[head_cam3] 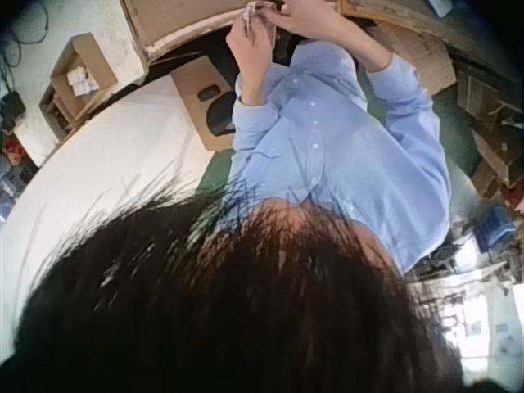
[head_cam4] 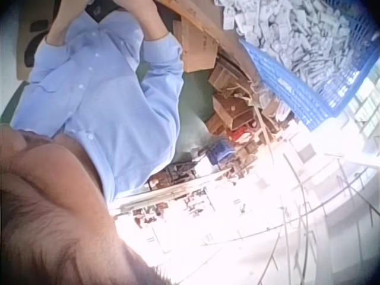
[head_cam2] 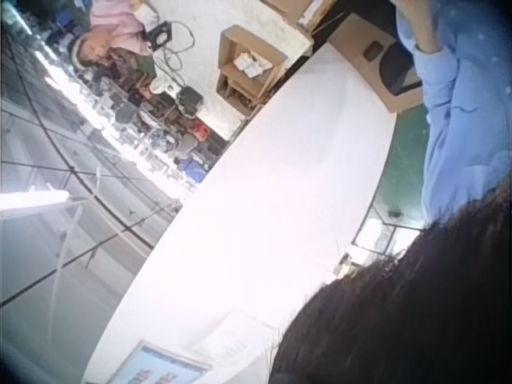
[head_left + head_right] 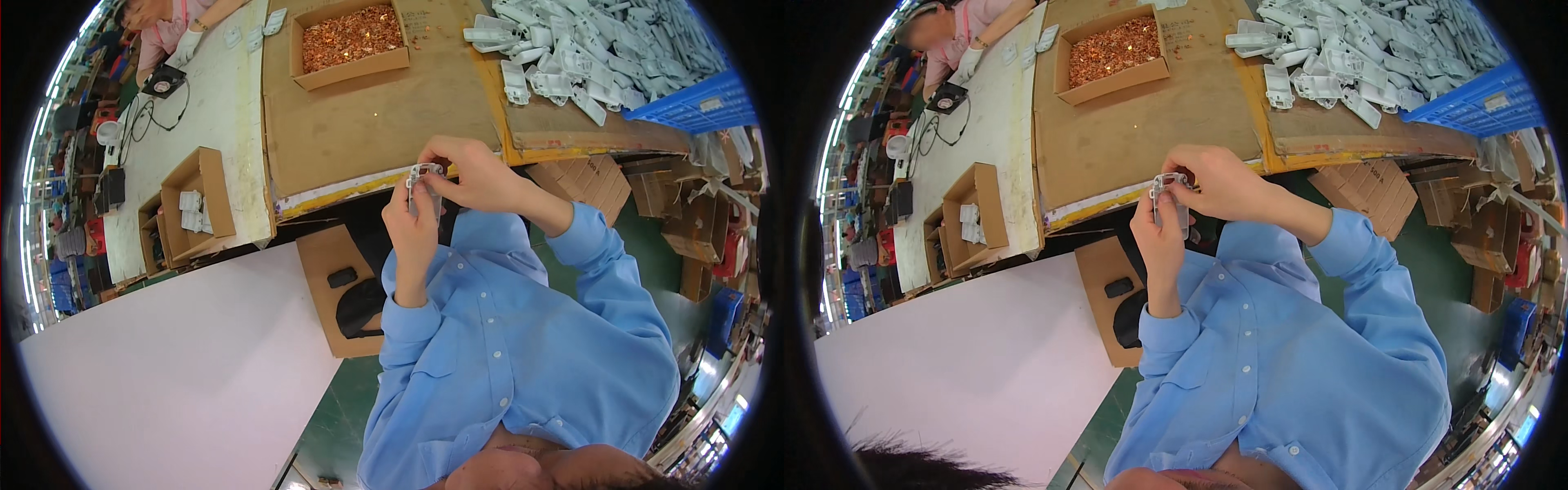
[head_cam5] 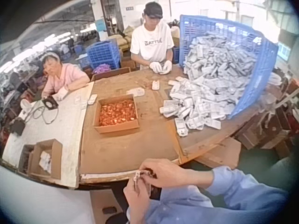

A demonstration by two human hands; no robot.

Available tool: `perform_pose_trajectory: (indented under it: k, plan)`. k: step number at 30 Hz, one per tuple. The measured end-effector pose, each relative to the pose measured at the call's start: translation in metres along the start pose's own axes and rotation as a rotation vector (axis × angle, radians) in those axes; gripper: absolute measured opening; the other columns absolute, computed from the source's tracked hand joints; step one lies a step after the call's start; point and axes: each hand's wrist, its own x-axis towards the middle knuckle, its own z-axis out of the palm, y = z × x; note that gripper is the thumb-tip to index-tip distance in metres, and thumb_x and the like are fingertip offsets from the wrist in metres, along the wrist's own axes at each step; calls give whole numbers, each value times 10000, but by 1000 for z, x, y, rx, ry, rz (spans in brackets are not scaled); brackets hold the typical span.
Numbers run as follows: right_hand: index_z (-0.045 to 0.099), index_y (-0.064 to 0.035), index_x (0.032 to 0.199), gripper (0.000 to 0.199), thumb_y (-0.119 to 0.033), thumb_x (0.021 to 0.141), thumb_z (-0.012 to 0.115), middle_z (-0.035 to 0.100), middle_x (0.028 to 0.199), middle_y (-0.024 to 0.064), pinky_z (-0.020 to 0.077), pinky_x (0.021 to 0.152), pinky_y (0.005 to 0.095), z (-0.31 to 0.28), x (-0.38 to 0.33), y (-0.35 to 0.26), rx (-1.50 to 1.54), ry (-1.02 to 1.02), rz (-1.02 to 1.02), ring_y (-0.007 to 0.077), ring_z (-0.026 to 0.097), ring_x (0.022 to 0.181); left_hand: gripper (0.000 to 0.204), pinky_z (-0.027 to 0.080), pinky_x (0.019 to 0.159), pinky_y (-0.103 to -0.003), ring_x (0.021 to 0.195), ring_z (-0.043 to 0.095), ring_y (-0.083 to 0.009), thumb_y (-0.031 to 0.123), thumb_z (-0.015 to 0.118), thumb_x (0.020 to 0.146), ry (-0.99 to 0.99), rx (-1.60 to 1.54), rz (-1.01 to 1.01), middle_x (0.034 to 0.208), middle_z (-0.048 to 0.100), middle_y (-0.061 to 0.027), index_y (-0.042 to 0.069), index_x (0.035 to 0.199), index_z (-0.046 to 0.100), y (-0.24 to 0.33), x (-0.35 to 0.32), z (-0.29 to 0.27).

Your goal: Assembling small electrical components by inserting metal pins into plastic housings.

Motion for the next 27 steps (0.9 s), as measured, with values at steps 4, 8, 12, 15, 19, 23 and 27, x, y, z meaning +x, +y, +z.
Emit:
perform_pose_trajectory:
  k: [4,8,12,15,19,23,27]
  plan:
    - [597,2,930,149,-87,819,641,637,836,119,510,685,346,-5,1,1,-33,-59,20,243,645,773,231,467,540,-215,619,592,-81,191,505,988,-62,-45,-59,783,635,-31,2,1074,606,-3,-2,-3]
    - [601,5,920,151,-83,805,641,650,832,121,517,698,347,-9,3,0,-35,-108,48,247,658,777,225,465,540,-209,617,588,-76,187,512,985,-88,-39,-66,779,632,-27,10,1090,603,-4,-4,-4]
    - [607,11,916,160,-80,791,646,655,823,126,521,690,349,-12,2,1,-47,-109,44,254,658,759,226,463,534,-208,621,587,-73,188,519,984,-115,-58,-80,781,627,-22,16,1104,604,-5,-6,-3]
    - [615,14,926,184,-89,778,653,656,823,137,528,680,355,-13,-1,2,-27,-100,37,262,659,758,234,462,525,-210,623,601,-82,176,510,981,-112,-79,-73,772,633,-38,5,1108,605,-5,-8,0]
    - [617,-11,888,174,-105,745,649,656,820,161,504,672,415,-8,0,5,-60,-87,20,341,638,774,232,445,515,-205,614,590,-74,144,501,975,-87,-103,-55,766,634,-42,-4,1117,609,-5,-9,-1]
    - [601,-5,916,168,-86,774,639,640,822,139,514,651,376,-7,1,5,-107,-117,-19,306,640,741,231,458,552,-199,645,590,-73,170,522,980,-96,-36,-57,816,629,-21,11,1130,596,-9,-7,-3]
    - [599,-8,887,155,-83,755,630,644,838,158,495,685,433,-7,1,3,-88,-102,33,347,628,795,240,470,582,-207,675,599,-76,171,538,973,-96,-59,-74,821,637,-24,6,1139,591,-13,-4,-3]
